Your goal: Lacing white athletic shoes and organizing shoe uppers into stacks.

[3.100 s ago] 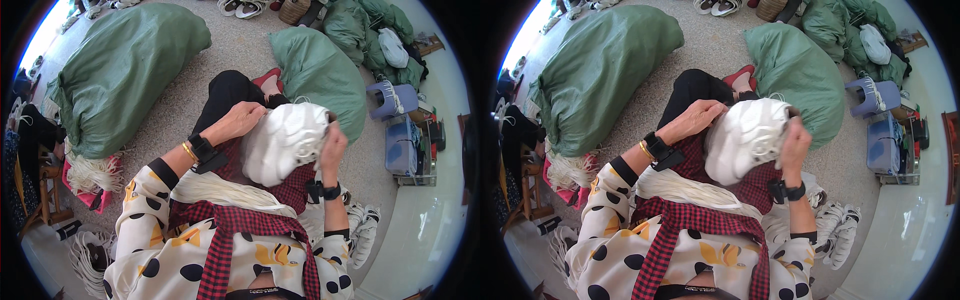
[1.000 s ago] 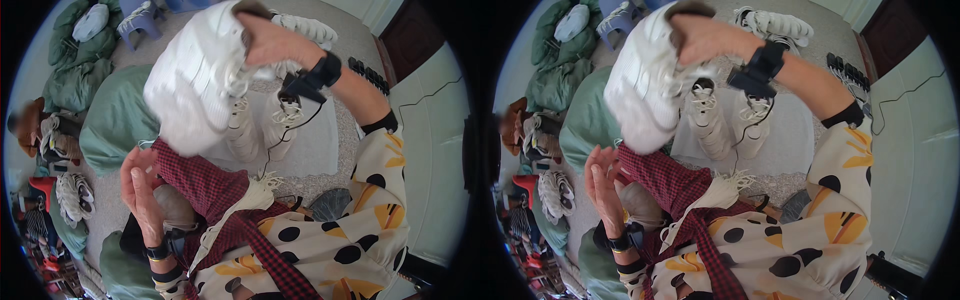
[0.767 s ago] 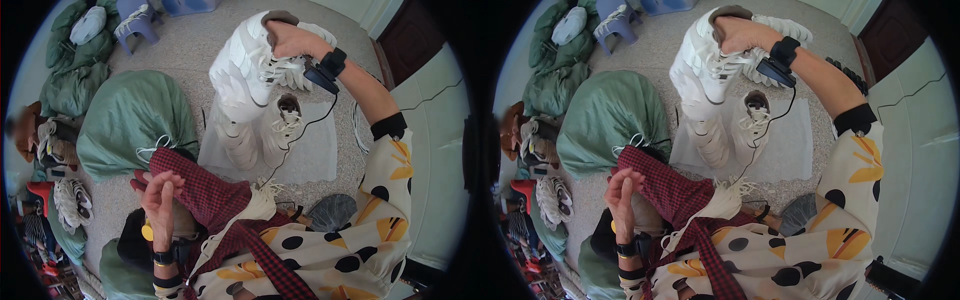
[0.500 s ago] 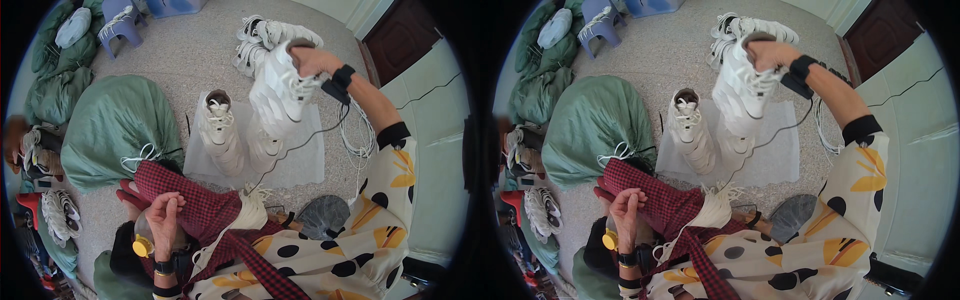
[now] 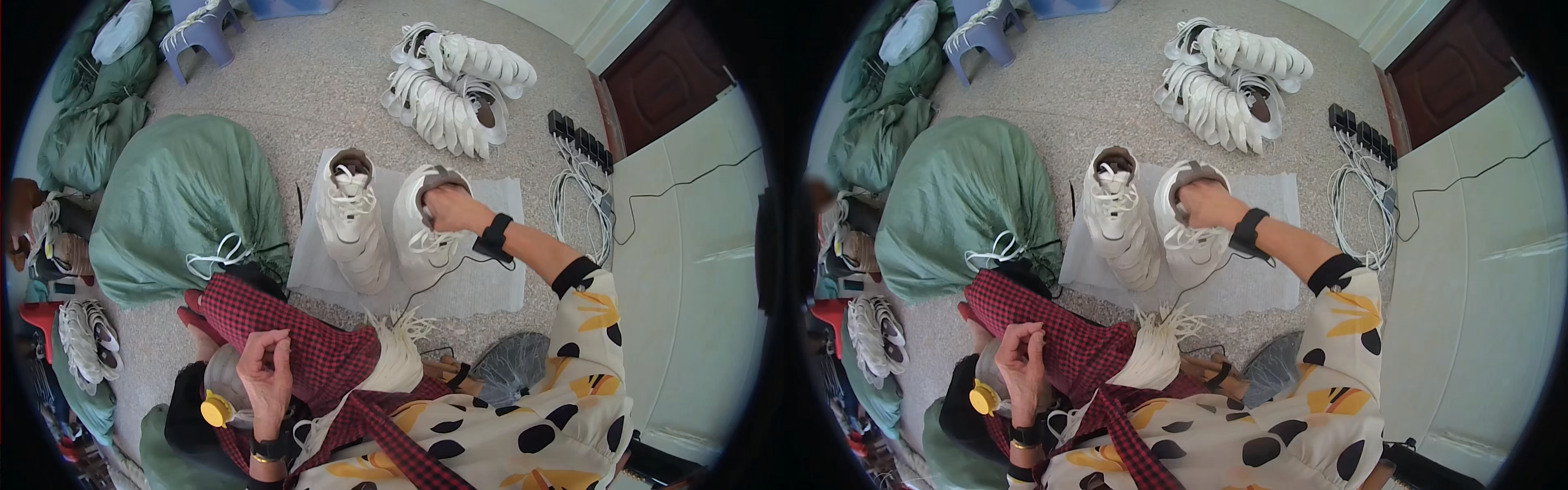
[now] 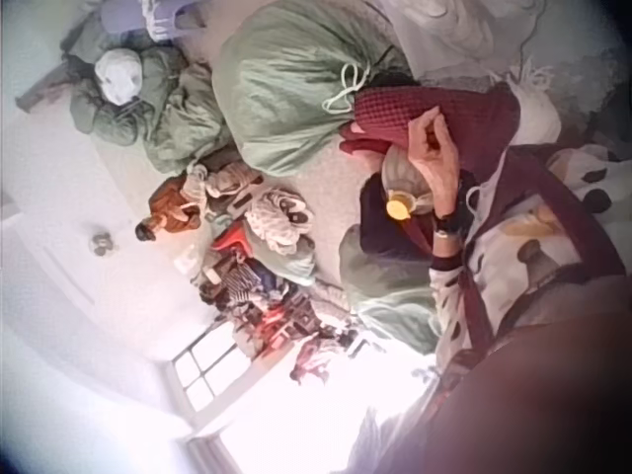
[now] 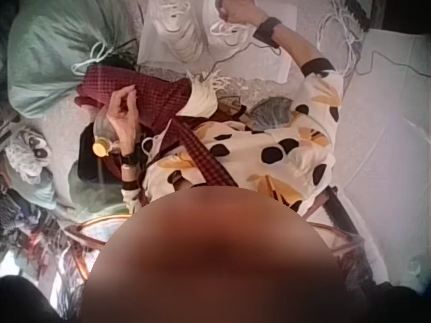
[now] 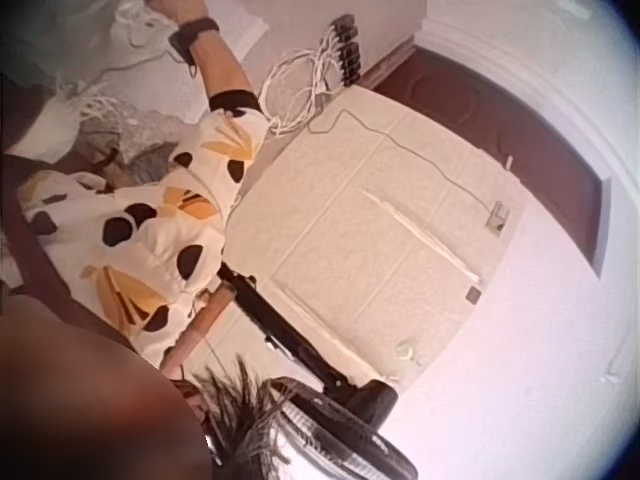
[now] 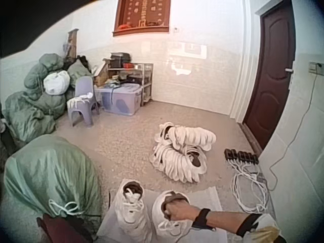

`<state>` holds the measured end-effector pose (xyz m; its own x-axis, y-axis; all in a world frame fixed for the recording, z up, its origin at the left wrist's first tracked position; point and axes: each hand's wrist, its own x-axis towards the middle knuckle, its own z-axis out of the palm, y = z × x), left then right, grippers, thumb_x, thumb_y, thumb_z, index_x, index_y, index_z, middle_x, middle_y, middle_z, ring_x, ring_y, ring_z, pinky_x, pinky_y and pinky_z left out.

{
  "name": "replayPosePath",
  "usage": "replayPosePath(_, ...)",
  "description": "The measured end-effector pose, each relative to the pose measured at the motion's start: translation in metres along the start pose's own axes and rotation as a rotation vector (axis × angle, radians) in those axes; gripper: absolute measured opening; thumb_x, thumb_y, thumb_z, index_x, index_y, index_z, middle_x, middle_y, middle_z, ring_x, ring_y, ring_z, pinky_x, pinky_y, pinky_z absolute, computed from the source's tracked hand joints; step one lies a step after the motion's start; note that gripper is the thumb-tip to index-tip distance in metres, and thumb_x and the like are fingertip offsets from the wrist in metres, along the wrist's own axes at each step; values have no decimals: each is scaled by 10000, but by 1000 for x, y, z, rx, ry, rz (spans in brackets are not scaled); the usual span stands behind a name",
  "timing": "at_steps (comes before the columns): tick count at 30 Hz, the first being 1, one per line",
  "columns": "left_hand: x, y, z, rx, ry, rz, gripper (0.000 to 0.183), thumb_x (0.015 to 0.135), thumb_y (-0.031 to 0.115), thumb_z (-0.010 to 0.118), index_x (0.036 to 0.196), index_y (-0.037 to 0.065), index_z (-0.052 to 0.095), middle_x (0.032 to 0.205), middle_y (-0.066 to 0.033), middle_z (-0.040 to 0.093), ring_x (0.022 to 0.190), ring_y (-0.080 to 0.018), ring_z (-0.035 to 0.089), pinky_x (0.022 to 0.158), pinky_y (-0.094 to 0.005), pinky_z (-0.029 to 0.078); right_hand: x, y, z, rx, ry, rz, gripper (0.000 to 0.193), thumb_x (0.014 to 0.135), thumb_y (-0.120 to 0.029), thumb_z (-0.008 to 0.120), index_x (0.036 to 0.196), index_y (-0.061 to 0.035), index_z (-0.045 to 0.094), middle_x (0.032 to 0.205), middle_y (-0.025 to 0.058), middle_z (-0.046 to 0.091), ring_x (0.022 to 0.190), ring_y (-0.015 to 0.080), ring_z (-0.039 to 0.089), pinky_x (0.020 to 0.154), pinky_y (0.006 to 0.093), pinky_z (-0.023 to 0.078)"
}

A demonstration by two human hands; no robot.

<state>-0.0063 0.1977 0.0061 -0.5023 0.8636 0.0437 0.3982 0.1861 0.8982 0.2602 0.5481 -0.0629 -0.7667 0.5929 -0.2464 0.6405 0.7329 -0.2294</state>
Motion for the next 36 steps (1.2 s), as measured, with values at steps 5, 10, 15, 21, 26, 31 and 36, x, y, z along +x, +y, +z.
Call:
replayPosePath(5,-4,7,-3,-17,-52,29,108,906,-38,646,1001,-14,690,897,-47,636,744,-95,590,671,-226,467,-2,10,-29,-15,-26,6,229,715,-79,697,907,47,686,958,256,697,954,411,679,800,473,550)
replayPosePath(10,-11,5,-7,-31,-50,38,112,905,-39,649,1003,-16,696,893,-48,640,751,-93,596,674,-220,469,-11,13,-57,78,-61,-60,381,750,-81,669,1112,35,645,1071,244,684,1036,397,656,880,444,532)
replayPosePath(15,-14,4,-7,-51,-55,32,115,903,-38,653,1005,-16,700,874,-49,643,759,-96,606,679,-226,477,-20,16,-82,189,86,-177,486,776,-96,677,1244,20,609,1124,212,690,1030,359,672,902,410,536)
replayPosePath(21,-14,1,-6,-97,-41,-5,116,909,-37,651,1011,-16,703,854,-43,645,740,-96,610,666,-226,476,-16,14,-96,345,122,-63,495,802,-78,660,1283,14,590,1134,176,702,993,326,678,917,393,531)
replayPosePath(26,-14,0,-6,-102,-38,1,114,909,-37,653,1010,-18,702,849,-47,647,729,-97,610,655,-228,477,8,16,-99,175,80,-182,461,791,-93,687,1239,2,626,1116,151,710,968,295,682,879,391,538)
replayPosePath(31,-14,-1,-4,-58,-23,26,115,904,-39,656,1008,-17,702,839,-55,650,726,-102,616,657,-232,486,32,6,-99,268,-41,-97,418,776,-148,734,1165,-12,668,1042,118,726,941,250,683,842,375,535)
replayPosePath(36,-16,0,-3,-50,-5,46,117,898,-41,661,1005,-16,702,841,-60,652,729,-108,623,665,-234,494,23,15,-84,390,-27,-178,315,768,-193,758,1042,-42,723,916,63,734,797,167,672,736,318,544)
